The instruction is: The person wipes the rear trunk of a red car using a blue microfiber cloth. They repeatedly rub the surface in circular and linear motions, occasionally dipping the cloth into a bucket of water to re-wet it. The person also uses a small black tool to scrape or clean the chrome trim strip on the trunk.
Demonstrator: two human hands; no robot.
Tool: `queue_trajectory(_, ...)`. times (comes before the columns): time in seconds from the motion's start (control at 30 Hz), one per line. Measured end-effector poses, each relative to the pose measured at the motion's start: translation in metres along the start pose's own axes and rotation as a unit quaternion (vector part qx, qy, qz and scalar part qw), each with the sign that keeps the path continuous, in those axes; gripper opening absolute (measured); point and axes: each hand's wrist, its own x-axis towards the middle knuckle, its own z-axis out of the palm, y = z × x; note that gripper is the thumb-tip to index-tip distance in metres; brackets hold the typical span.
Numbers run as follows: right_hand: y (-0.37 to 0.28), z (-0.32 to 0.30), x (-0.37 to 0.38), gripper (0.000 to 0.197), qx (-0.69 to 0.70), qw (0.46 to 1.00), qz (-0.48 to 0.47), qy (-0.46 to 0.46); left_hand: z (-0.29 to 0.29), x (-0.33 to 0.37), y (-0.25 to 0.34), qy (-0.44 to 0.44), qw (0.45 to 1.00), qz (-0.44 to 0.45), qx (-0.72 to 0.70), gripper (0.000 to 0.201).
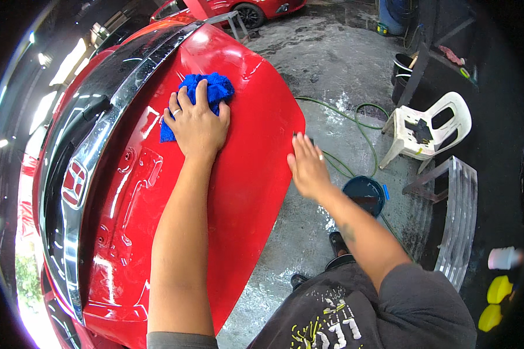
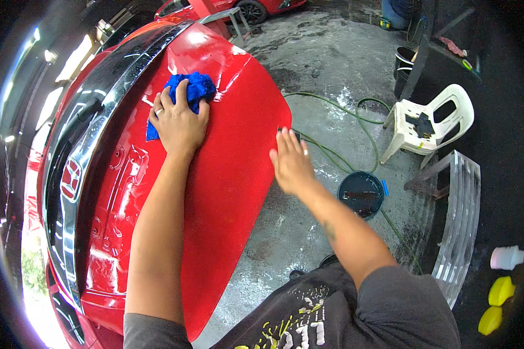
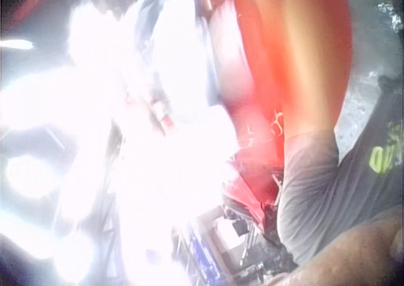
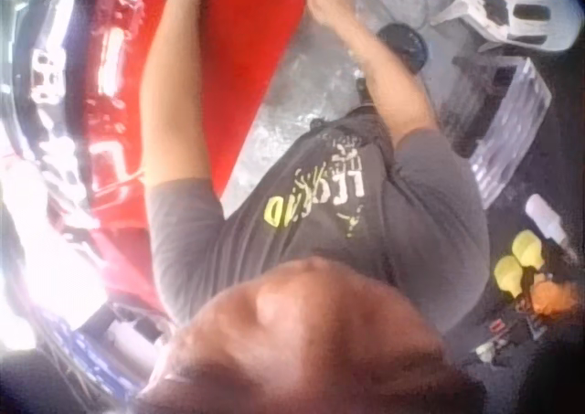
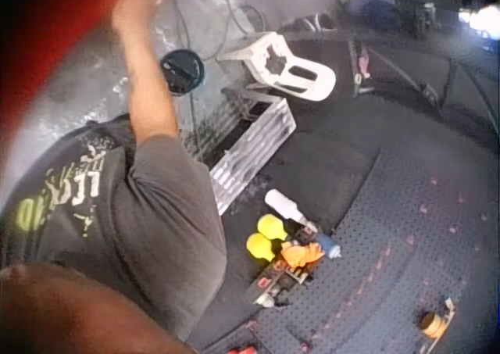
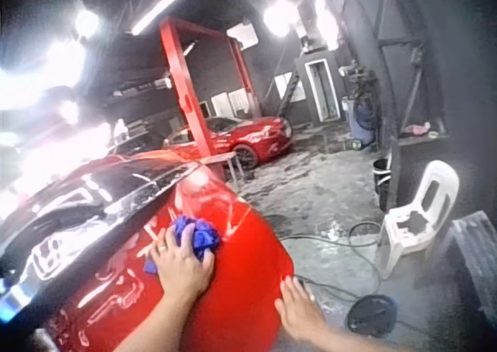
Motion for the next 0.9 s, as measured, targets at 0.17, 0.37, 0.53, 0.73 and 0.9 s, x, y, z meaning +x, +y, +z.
queue_trajectory(0.17,0.02,-0.011,0.041,0.064,-0.071,0.997,-0.026,0.007,-0.004,0.0,0.0,-0.002,1.0,-0.005,-0.004,0.064)
queue_trajectory(0.37,0.077,-0.013,0.062,0.064,-0.007,0.989,-0.145,-0.01,-0.004,0.004,0.002,-0.015,1.0,-0.007,0.006,0.066)
queue_trajectory(0.53,0.087,-0.022,0.144,0.064,0.024,0.98,-0.192,0.042,-0.002,0.01,0.013,-0.027,1.0,-0.006,0.007,0.068)
queue_trajectory(0.73,0.121,-0.03,0.128,0.065,0.006,0.962,-0.272,-0.033,-0.006,0.003,0.01,-0.037,0.999,-0.013,0.016,0.068)
queue_trajectory(0.9,0.091,-0.036,0.203,0.063,0.035,0.945,-0.317,0.075,-0.001,0.013,0.014,-0.036,0.999,-0.003,0.016,0.068)
